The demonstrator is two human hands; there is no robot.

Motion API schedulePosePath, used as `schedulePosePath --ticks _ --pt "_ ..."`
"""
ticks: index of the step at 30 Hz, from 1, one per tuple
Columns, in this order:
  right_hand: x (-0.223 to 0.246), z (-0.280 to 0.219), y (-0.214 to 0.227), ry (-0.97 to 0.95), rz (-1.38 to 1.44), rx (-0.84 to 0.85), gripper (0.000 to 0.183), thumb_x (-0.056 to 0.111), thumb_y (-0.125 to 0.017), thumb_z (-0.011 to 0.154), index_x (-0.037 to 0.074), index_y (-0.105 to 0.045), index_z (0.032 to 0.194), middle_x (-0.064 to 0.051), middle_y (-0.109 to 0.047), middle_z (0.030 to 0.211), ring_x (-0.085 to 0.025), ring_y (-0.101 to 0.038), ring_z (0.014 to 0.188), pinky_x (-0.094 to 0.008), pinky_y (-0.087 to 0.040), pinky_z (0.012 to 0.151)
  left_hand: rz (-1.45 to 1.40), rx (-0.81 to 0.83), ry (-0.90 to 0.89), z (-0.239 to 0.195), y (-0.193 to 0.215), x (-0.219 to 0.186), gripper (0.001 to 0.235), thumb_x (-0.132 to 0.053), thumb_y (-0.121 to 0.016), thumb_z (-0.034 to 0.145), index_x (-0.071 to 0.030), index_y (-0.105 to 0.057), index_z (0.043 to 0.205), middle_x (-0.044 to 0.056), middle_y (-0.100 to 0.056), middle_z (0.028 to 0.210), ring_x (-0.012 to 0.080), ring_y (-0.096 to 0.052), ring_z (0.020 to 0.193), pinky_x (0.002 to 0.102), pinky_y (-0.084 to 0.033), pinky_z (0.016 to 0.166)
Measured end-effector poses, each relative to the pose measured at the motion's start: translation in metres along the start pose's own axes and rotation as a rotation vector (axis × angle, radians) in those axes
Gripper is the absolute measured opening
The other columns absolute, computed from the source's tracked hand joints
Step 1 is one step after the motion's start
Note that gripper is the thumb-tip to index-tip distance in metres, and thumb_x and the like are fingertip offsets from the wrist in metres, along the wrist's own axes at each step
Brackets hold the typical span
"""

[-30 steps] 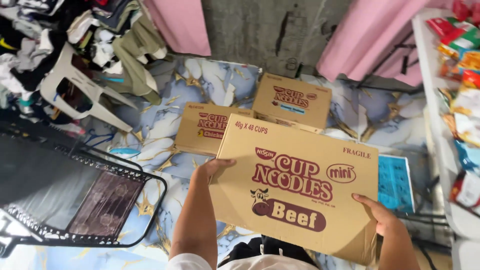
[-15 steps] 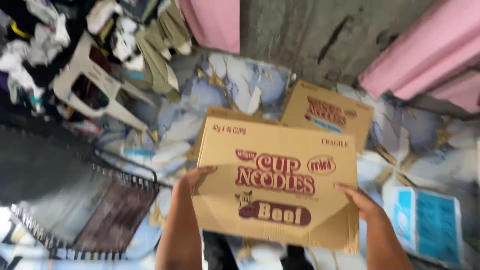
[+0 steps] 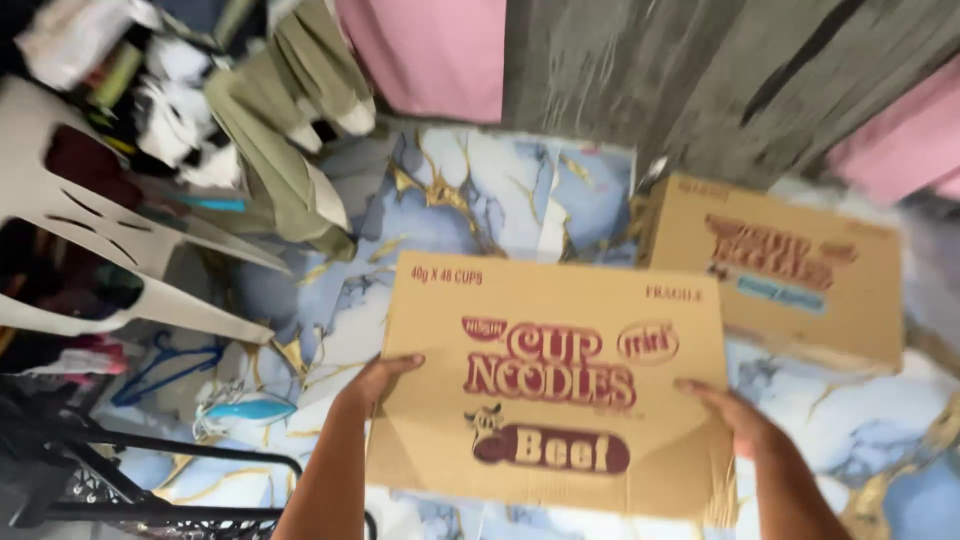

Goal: Organizing and packing cup noodles into cardboard boxes in a storage area.

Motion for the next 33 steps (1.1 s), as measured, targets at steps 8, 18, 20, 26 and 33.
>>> schedulePosePath --ticks 8,18,20,26,33 --pt "-0.006 0.012 -0.066 0.065 -0.185 -0.136 0.062 0.035 -0.075 0.082 0.013 -0.059 0.138 -0.008 -0.070 0.129 -0.025 -0.068 0.113 -0.048 -0.055 0.095 0.028 0.026 -0.140 0.090 0.043 0.049 0.071 -0.027 -0.079 0.079 -0.006 -0.054 0.142 0.012 -0.069 0.129 0.0274 -0.068 0.117 0.047 -0.055 0.098" --pt "0.031 -0.080 -0.106 0.817 -0.972 -0.624 0.100 0.064 -0.077 0.076 0.001 -0.051 0.150 -0.017 -0.057 0.143 -0.035 -0.054 0.132 -0.052 -0.041 0.113 -0.254 0.004 -0.055 0.073 0.090 0.158 0.072 -0.058 -0.053 0.096 -0.009 -0.054 0.149 0.006 -0.070 0.133 0.0270 -0.063 0.124 0.045 -0.048 0.099" --pt "-0.014 -0.105 -0.158 1.056 -1.254 -0.545 0.111 0.073 -0.073 0.069 0.002 -0.048 0.151 -0.017 -0.045 0.153 -0.041 -0.040 0.141 -0.059 -0.031 0.116 -0.339 -0.155 0.076 0.042 0.081 0.188 0.074 -0.067 -0.040 0.093 -0.019 -0.054 0.148 -0.003 -0.066 0.135 0.0260 -0.057 0.125 0.054 -0.043 0.095" --pt "-0.095 -0.110 -0.247 1.193 -1.630 -0.355 0.101 0.079 -0.064 0.066 0.025 -0.051 0.151 -0.018 -0.035 0.162 -0.043 -0.031 0.149 -0.069 -0.020 0.118 -0.780 -0.391 -0.077 0.049 0.038 0.259 0.068 -0.076 -0.035 0.088 -0.032 -0.059 0.134 -0.007 -0.065 0.132 0.0256 -0.057 0.125 0.060 -0.046 0.093" --pt "-0.066 -0.093 -0.254 1.212 -1.712 -0.556 0.089 0.071 -0.071 0.070 0.036 -0.057 0.151 -0.009 -0.041 0.165 -0.034 -0.038 0.152 -0.064 -0.025 0.121 -1.214 0.682 -0.890 0.133 0.022 0.252 0.068 -0.066 -0.026 0.106 -0.011 -0.059 0.127 0.013 -0.067 0.123 0.0377 -0.060 0.104 0.048 -0.049 0.076"
Point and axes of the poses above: each hand's wrist, its own z-axis towards the middle knuckle, its own y-axis out of the back of the hand, x = y × z, the point moved 8 cm from there along z, towards the middle knuckle
